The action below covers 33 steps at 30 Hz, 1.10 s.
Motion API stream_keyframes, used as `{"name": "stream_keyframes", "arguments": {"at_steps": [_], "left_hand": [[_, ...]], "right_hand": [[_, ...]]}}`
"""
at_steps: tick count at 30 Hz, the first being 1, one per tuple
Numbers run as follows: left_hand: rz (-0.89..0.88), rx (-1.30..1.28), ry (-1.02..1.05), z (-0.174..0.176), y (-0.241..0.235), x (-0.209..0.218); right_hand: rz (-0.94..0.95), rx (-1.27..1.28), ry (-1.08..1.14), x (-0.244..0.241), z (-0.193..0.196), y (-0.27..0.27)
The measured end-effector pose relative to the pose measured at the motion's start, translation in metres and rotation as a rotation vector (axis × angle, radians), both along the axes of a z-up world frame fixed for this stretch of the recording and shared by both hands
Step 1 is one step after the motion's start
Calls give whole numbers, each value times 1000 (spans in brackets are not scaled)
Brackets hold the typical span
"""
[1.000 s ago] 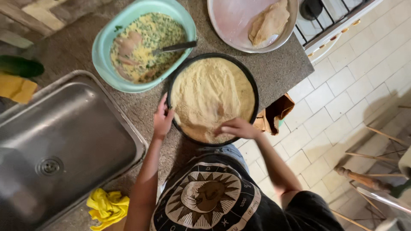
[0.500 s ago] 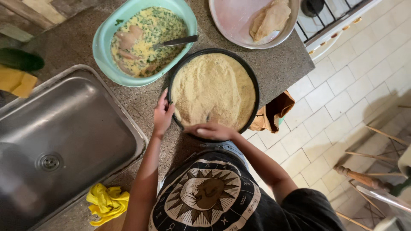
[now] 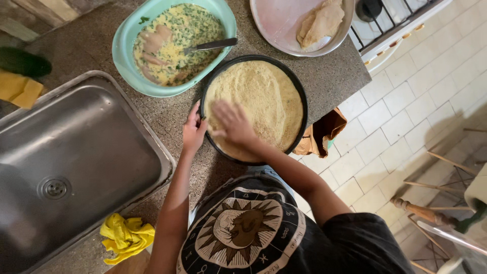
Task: The person prepares chicken by dipping pieces into a wet batter mixture and then coating them thoroughly in breadcrumbs. They use a fork to handle the chicken and transfer it between bowls, pressing the crumbs onto the meat with their hands before placing the coated pieces onto a metal tray.
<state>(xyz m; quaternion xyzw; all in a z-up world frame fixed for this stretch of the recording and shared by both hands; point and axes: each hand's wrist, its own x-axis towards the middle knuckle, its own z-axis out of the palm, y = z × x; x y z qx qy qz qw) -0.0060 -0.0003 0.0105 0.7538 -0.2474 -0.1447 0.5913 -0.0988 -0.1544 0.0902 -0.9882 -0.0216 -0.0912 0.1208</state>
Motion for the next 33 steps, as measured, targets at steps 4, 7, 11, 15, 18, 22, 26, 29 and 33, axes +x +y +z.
{"name": "stream_keyframes", "arguments": {"at_steps": [4, 7, 11, 15, 18, 22, 26, 29, 33], "left_hand": [[13, 15, -6, -16, 3, 1], [17, 21, 8, -3, 1, -2], [-3, 39, 54, -4, 1, 0], [-19, 24, 77, 0, 0, 4], [-30, -2, 78, 1, 5, -2], [-39, -13, 93, -1, 4, 2], [-51, -20, 84, -11, 4, 5], [-49, 10, 60, -2, 2, 3], [-31, 11, 62, 0, 2, -3]], "right_hand": [[-391, -34, 8, -8, -16, -45], [-600, -38, 112, -34, 28, -60], [-680, 12, 168, -68, -4, -73], [-570, 155, 54, -61, -39, -63], [-232, 242, -77, -50, -32, -32], [-9, 138, -73, -45, -52, -46], [64, 121, 27, -71, -32, -45], [244, 51, 2, -79, -27, -43], [187, -84, -4, -53, -38, -48]]}}
